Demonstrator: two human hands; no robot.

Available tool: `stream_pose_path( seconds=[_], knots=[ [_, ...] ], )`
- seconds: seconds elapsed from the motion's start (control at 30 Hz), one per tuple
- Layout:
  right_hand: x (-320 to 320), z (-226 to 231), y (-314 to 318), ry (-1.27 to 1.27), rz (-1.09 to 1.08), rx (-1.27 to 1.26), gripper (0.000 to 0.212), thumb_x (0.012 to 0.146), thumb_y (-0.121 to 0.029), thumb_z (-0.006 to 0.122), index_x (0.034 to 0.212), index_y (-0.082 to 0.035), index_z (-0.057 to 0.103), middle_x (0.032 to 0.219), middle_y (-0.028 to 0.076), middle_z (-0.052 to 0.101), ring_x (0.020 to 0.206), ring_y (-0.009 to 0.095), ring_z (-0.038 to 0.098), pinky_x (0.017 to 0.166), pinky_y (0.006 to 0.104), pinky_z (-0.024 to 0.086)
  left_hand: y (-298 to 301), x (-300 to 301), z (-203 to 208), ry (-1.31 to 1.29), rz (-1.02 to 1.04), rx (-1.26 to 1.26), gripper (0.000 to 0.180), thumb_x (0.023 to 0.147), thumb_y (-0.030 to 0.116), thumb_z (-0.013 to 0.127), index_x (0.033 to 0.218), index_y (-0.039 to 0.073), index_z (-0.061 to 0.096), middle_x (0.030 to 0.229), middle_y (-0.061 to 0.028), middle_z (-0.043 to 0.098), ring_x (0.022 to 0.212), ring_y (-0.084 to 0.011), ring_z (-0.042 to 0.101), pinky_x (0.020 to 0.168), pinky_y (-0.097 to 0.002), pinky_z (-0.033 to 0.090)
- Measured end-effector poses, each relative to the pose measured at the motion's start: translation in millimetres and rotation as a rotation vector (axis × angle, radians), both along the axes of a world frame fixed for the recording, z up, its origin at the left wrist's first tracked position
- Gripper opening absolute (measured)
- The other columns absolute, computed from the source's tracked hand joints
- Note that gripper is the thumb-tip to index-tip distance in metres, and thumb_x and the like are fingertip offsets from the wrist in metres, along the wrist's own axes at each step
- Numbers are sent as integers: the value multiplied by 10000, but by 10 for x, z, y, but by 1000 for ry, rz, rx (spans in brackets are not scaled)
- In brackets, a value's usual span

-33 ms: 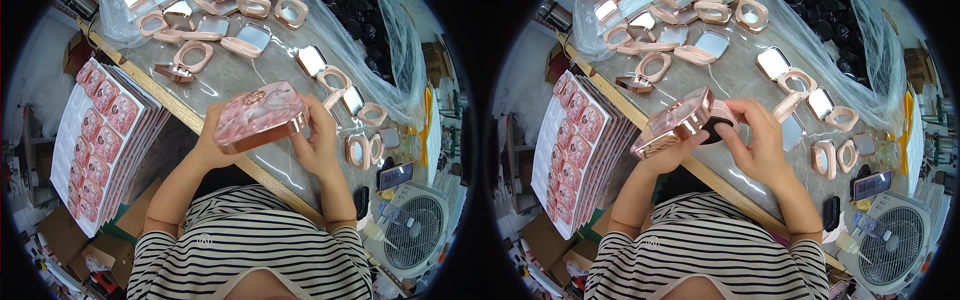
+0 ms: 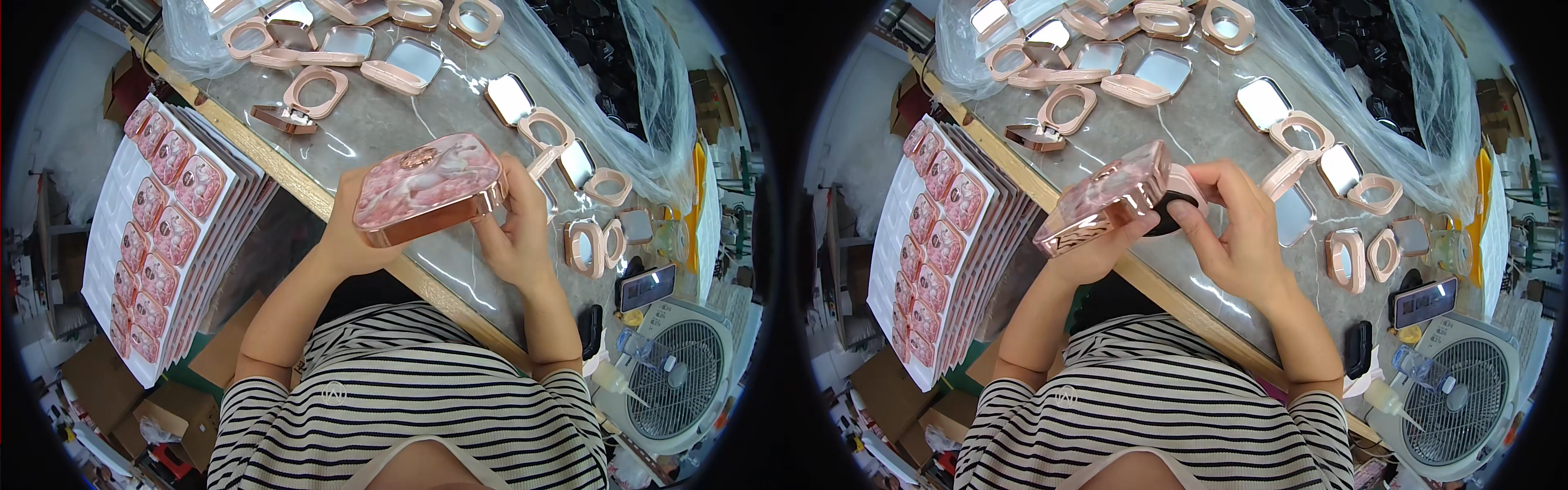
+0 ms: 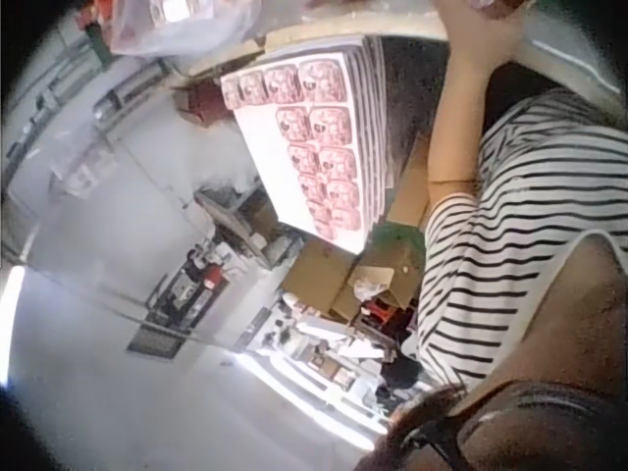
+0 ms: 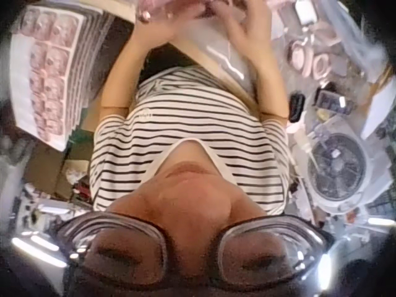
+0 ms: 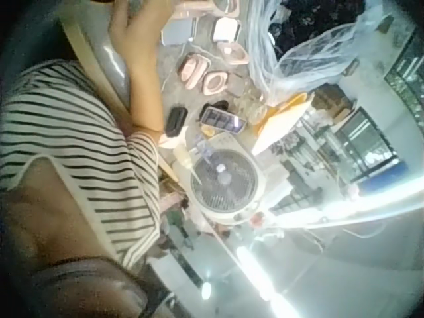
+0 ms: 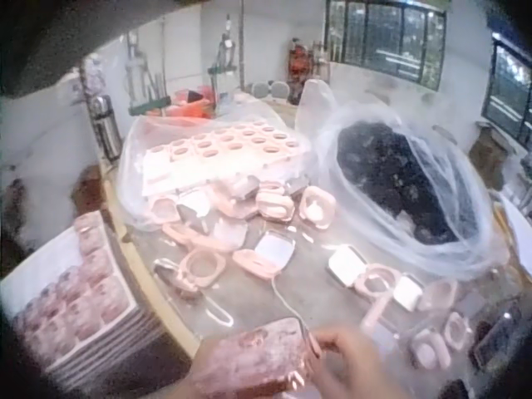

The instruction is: The person assembles makeup compacts by inserting cushion pods into compact cases, closing the compacts, and placing them into a packaging tray.

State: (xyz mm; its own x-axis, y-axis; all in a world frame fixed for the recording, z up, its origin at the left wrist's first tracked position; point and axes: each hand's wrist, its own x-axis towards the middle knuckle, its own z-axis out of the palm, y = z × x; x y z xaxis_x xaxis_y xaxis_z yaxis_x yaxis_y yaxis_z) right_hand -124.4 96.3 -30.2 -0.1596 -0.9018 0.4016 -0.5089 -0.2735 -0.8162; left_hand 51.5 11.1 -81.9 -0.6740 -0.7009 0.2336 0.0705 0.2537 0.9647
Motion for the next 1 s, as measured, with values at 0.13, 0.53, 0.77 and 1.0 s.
stream_pose_path(
  seconds=[0.13, 0.53, 0.77, 1.0],
  knots=[
    [-24, -11, 1, 7, 6, 64, 219, 779, -37, 671, 971, 16, 579, 806, 122, 596, 726, 225, 598, 666, 291, 478, 110, -65, 93, 173, -12, 29, 489, 713, 123, 791, 1140, -5, 591, 1077, -69, 645, 958, -117, 615, 791, -265, 511],
    [117, -60, -4, -176, -83, 240, 245, 855, -83, 640, 1056, 43, 574, 852, 45, 627, 752, 69, 581, 681, 189, 474, -82, 312, 72, 583, -598, 945, 720, 860, 438, 620, 1405, 71, 325, 1382, -114, 435, 1224, -305, 473, 956, -491, 430],
    [366, 189, -259, -284, 175, 370, 429, 823, -76, 654, 1225, 24, 541, 1011, 114, 623, 786, 124, 621, 715, 220, 501, -321, 937, 521, 247, -135, 832, 920, 724, 590, 679, 1396, 63, 337, 1369, -121, 445, 1192, -280, 512, 875, -472, 508],
    [-156, 605, -287, 176, -58, 288, 354, 849, -89, 630, 1189, -4, 578, 1032, 99, 634, 829, 115, 601, 749, 235, 482, -1410, 2786, 646, 103, 666, 273, 689, 845, 123, 657, 1401, 11, 266, 1109, -136, 611, 863, -233, 663, 670, -273, 565]
  ],
)
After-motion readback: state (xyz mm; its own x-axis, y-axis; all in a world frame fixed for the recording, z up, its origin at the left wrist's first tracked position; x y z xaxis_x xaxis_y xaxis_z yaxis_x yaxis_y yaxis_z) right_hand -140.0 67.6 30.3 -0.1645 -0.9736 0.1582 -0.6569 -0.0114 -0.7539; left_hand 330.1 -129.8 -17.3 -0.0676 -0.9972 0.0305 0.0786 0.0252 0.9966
